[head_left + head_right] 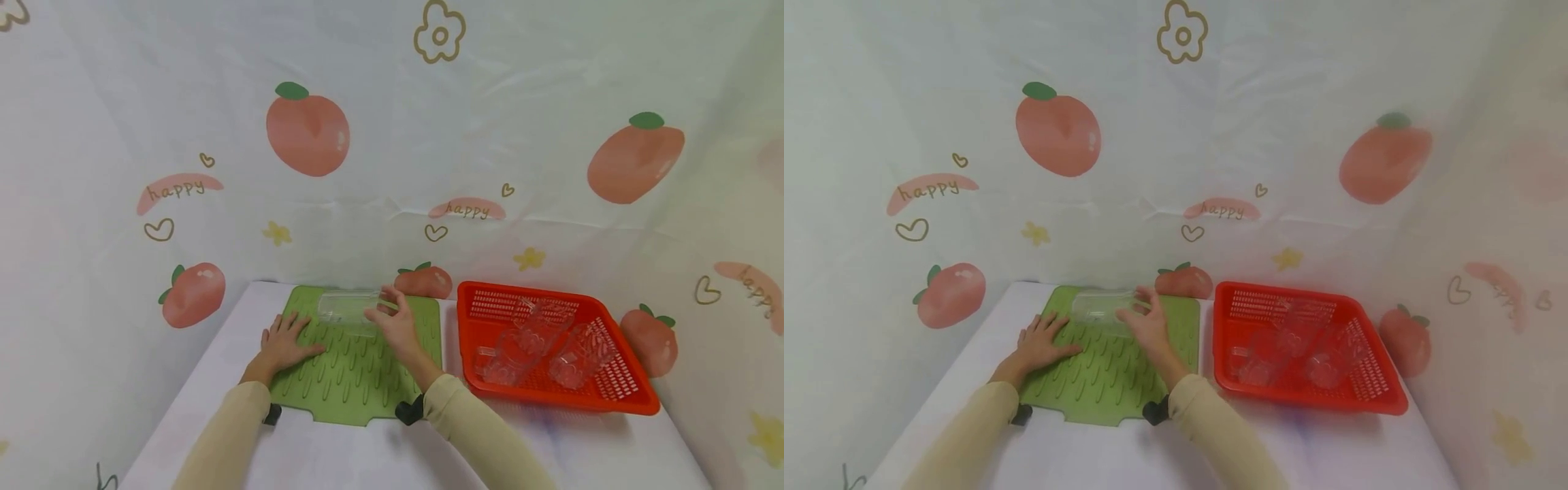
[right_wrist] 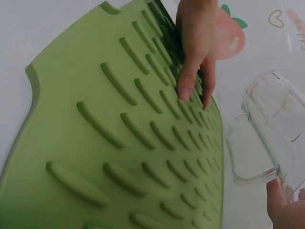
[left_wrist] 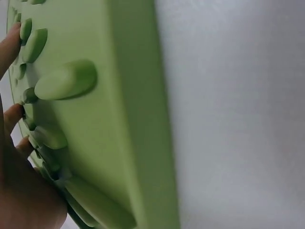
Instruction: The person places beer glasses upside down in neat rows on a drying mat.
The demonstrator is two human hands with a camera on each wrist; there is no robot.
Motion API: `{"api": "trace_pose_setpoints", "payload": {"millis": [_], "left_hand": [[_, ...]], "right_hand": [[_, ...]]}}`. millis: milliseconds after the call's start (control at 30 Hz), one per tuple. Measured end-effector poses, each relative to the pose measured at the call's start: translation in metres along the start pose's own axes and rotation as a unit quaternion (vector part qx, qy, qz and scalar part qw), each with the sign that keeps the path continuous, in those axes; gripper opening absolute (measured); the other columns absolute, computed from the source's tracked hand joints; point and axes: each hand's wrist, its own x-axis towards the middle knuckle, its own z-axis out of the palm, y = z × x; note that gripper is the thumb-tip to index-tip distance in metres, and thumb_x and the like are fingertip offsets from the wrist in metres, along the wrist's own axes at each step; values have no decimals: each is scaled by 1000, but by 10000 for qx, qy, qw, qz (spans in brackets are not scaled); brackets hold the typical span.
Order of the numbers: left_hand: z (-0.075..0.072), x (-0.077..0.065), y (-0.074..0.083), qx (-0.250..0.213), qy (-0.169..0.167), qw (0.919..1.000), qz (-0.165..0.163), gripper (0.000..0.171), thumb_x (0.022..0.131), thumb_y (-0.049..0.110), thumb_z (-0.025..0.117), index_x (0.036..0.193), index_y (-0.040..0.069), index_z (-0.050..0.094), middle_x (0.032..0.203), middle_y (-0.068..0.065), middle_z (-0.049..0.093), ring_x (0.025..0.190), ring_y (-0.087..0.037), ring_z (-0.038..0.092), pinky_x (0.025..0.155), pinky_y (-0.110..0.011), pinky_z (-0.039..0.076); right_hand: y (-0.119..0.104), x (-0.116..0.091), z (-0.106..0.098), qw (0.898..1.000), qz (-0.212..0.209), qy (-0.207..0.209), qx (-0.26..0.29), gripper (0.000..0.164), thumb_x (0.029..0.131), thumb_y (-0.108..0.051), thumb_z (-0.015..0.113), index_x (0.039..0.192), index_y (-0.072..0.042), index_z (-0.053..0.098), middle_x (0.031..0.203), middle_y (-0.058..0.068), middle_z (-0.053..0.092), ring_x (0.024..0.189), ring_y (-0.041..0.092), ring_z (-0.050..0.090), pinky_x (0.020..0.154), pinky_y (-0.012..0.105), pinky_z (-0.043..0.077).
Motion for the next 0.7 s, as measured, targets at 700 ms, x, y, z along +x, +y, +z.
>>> {"api": "trace_pose_setpoints", "payload": {"millis": [700], "left_hand": [[-6, -1, 2, -212, -75, 9997, -36, 95, 85, 64, 71, 157, 12, 39, 167, -26, 21, 153, -60, 6, 116, -80, 11]], "right_hand": [[7, 0, 23, 9948, 644, 19, 792, 61, 95, -9, 67, 150, -2, 42, 153, 27, 42, 144, 49, 41, 112, 57, 44]]}}
